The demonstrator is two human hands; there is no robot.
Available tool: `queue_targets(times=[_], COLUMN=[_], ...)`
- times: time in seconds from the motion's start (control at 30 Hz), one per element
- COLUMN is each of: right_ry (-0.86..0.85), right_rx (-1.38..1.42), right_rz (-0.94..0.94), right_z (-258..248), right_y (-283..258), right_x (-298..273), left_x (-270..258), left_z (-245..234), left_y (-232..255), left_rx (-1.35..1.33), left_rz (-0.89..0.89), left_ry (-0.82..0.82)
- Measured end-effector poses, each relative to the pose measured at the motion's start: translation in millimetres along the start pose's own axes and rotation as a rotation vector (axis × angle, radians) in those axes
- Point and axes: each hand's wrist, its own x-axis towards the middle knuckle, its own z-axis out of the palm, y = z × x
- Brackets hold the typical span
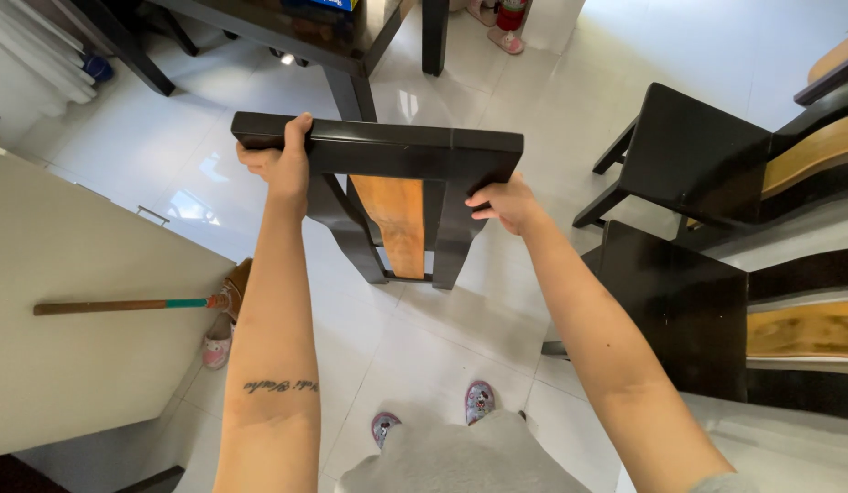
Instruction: Lift and move a wooden chair from the floor onto a table surface.
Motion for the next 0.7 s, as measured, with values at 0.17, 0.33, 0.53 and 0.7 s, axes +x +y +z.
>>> queue_targets(times=[0.17,0.33,0.53,0.7], right_ry=[-0.051,-0.065,-0.026,0.034], right_rx=[-0.017,0.003,0.047,0.053], right_rz=[-0.055,-0.066,-0.08,-0.093], right_z=[26.7,47.3,75.3,89.9], right_y=[-0.2,7.3,10.9,3.3], right_x=[-6.5,-3.2,-4.9,-9.7], left_x=[20.2,37.5,53.2,55.1], left_z=[-13.4,-23.1,-35.7,-47.5], left_y=[5.5,4.6,-3.2,-1.7], left_rx=[-0.027,-0.032,-0.078,0.096], left_rz=[0.047,0.088,0.28,0.187], left_ry=[-0.008,-0.006,0.05,0.004])
